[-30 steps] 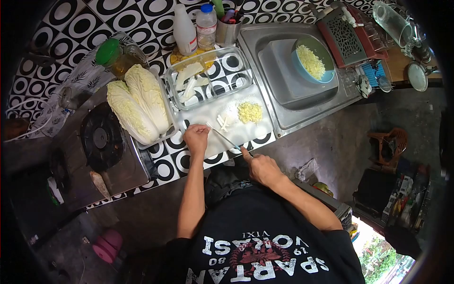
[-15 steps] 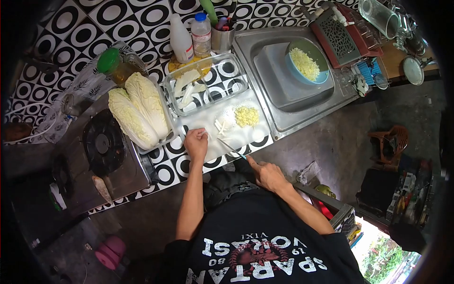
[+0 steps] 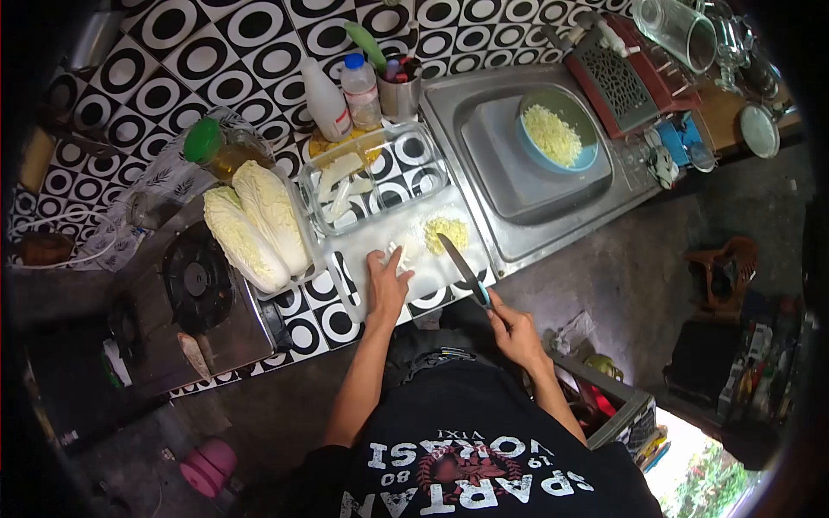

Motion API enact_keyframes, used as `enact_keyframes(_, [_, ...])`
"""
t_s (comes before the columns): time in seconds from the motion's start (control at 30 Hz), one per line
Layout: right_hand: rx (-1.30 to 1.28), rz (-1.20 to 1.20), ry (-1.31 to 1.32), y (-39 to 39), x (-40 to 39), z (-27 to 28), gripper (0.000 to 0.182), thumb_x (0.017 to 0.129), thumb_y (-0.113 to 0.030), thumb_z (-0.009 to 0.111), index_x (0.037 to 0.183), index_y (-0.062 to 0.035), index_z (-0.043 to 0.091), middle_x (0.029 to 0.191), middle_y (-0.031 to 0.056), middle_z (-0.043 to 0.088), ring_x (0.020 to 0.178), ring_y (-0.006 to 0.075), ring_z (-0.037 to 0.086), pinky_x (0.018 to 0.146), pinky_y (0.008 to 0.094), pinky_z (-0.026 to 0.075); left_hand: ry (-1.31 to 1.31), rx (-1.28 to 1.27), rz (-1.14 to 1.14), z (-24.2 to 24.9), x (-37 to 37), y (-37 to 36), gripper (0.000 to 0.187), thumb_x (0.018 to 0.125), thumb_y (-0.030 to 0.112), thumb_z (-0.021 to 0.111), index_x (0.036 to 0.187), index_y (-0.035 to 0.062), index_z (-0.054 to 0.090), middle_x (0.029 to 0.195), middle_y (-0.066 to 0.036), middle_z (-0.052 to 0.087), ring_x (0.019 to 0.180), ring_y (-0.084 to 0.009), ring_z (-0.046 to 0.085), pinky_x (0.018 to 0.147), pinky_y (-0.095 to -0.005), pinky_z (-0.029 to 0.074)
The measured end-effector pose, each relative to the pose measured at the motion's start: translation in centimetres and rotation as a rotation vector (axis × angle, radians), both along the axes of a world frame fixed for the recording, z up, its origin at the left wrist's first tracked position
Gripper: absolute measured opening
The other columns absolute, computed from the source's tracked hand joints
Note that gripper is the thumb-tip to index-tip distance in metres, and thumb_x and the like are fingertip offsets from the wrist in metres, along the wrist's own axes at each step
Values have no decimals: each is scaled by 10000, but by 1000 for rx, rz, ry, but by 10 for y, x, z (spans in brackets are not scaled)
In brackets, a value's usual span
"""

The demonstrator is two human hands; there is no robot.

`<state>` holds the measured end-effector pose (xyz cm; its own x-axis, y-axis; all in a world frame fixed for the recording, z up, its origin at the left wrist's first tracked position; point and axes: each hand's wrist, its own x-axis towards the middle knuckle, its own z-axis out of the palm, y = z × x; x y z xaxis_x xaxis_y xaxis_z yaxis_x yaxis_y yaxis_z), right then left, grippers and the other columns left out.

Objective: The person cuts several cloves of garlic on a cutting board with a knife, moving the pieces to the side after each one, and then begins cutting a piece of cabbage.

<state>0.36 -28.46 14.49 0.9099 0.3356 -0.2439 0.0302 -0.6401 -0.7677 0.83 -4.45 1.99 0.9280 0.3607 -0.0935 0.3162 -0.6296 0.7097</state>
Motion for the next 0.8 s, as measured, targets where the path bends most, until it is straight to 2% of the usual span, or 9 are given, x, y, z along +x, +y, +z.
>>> enact_keyframes(0.07, [89,0,-48,-5,9,-13,390,872,-82,563,1259,-70,521,712,229,560,579,158,559,609,281,458,-74,53,26,-7,6,7,359,746,125,703,1092,54,642,1120,-182,429,971,-342,519,828,-376,444])
enact_keyframes(0.1, [97,22,-52,-6,18,-13,390,872,-82,563,1259,-70,521,712,229,560,579,158,559,609,281,458,-79,62,48,-9,10,11,359,746,125,703,1092,54,642,1120,-182,429,971,-342,519,828,-376,444])
enact_keyframes(0.17, [101,106,-38,-6,33,-13,385,873,-90,565,1255,-79,527,741,245,573,567,170,565,609,281,462,-117,137,33,-13,14,20,339,729,137,719,1054,54,665,1052,-154,465,842,-305,537,751,-375,452])
enact_keyframes(0.2, [84,139,-29,-7,41,-14,381,877,-93,558,1256,-84,527,756,251,577,563,194,589,609,293,469,-43,77,54,-11,17,22,306,756,161,697,1043,57,669,1055,-163,487,958,-322,531,805,-387,454])
enact_keyframes(0.23, [92,156,-32,-8,48,-14,381,877,-93,558,1256,-84,527,756,251,577,563,194,589,609,293,469,-46,85,70,-9,20,25,306,756,161,697,1043,57,669,1055,-163,487,958,-322,531,805,-387,454])
enact_keyframes(0.3, [94,180,5,-10,62,-12,387,859,-64,552,1244,-36,523,705,201,576,637,331,601,629,346,465,-54,195,72,-8,24,28,277,759,176,692,1020,83,683,995,-139,525,945,-307,534,784,-384,457])
enact_keyframes(0.43, [171,241,-40,-17,84,-24,402,865,-81,543,1265,-54,510,722,209,583,676,343,615,649,346,470,-126,367,187,-5,22,32,194,746,171,693,934,130,718,918,-78,562,839,-279,518,732,-374,450])
enact_keyframes(0.7, [58,489,83,-10,113,-30,408,875,-108,521,1280,-64,494,794,222,609,752,383,616,701,399,479,-229,349,283,21,10,21,204,760,176,698,958,133,722,878,-65,551,808,-240,490,718,-335,429])
enact_keyframes(0.8, [48,549,105,1,115,-31,422,879,-119,510,1294,-56,470,816,227,619,774,395,613,703,429,477,-203,303,141,27,-2,2,229,783,230,673,984,128,712,841,-54,521,829,-253,484,734,-351,432])
